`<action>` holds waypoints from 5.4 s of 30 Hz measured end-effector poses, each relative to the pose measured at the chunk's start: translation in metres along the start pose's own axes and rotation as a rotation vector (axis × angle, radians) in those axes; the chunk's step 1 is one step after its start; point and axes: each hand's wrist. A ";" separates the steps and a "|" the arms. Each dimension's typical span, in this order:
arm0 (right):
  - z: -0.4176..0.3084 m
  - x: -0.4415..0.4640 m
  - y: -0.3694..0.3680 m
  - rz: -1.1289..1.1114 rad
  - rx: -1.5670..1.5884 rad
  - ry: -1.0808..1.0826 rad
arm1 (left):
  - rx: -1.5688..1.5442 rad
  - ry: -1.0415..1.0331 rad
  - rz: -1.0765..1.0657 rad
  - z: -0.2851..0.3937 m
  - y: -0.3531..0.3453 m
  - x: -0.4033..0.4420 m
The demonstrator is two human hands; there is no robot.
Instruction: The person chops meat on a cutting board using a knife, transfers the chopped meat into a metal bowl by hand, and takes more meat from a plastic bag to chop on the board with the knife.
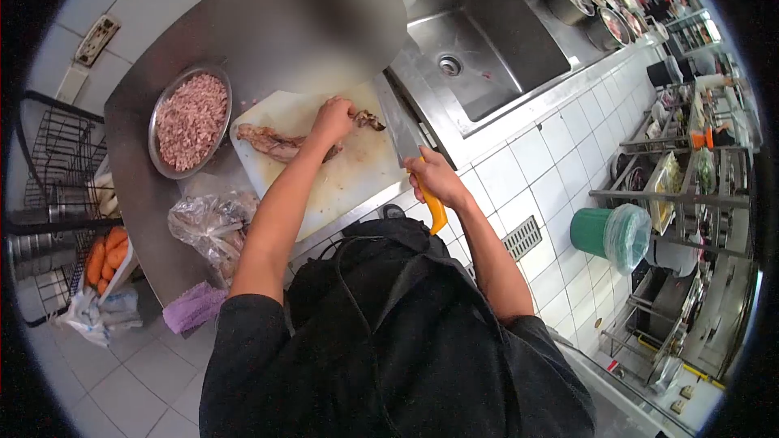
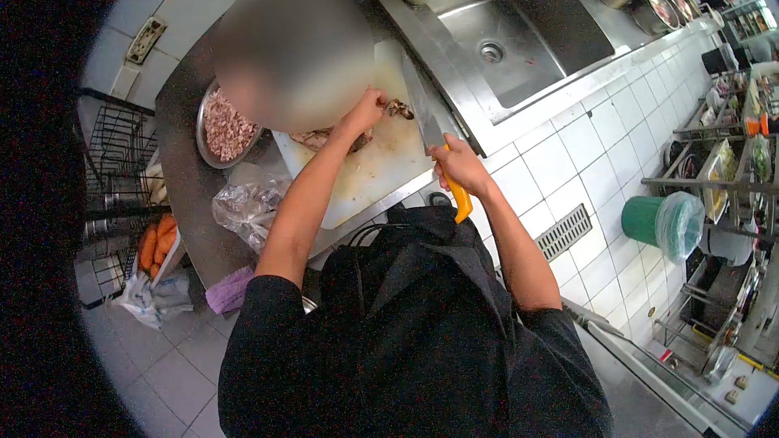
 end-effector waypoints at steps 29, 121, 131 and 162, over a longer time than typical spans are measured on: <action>0.104 0.014 0.028 0.171 -0.297 0.138 | -0.328 -0.079 0.412 0.043 0.006 -0.029; 0.019 -0.078 -0.009 0.014 -0.935 0.437 | 0.188 0.111 0.803 -0.034 0.049 -0.204; 0.024 -0.085 -0.016 -0.038 -1.024 0.527 | 0.042 0.222 0.709 -0.028 0.012 -0.194; 0.038 0.036 -0.123 -0.120 -1.283 0.592 | 0.158 0.010 0.869 -0.041 -0.006 -0.151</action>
Point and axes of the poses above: each hand's wrist, its own x-axis towards the middle knuckle, its own y-axis out of the back of the hand, z = x × y, and after that the axes turned 10 degrees about z, right-handed
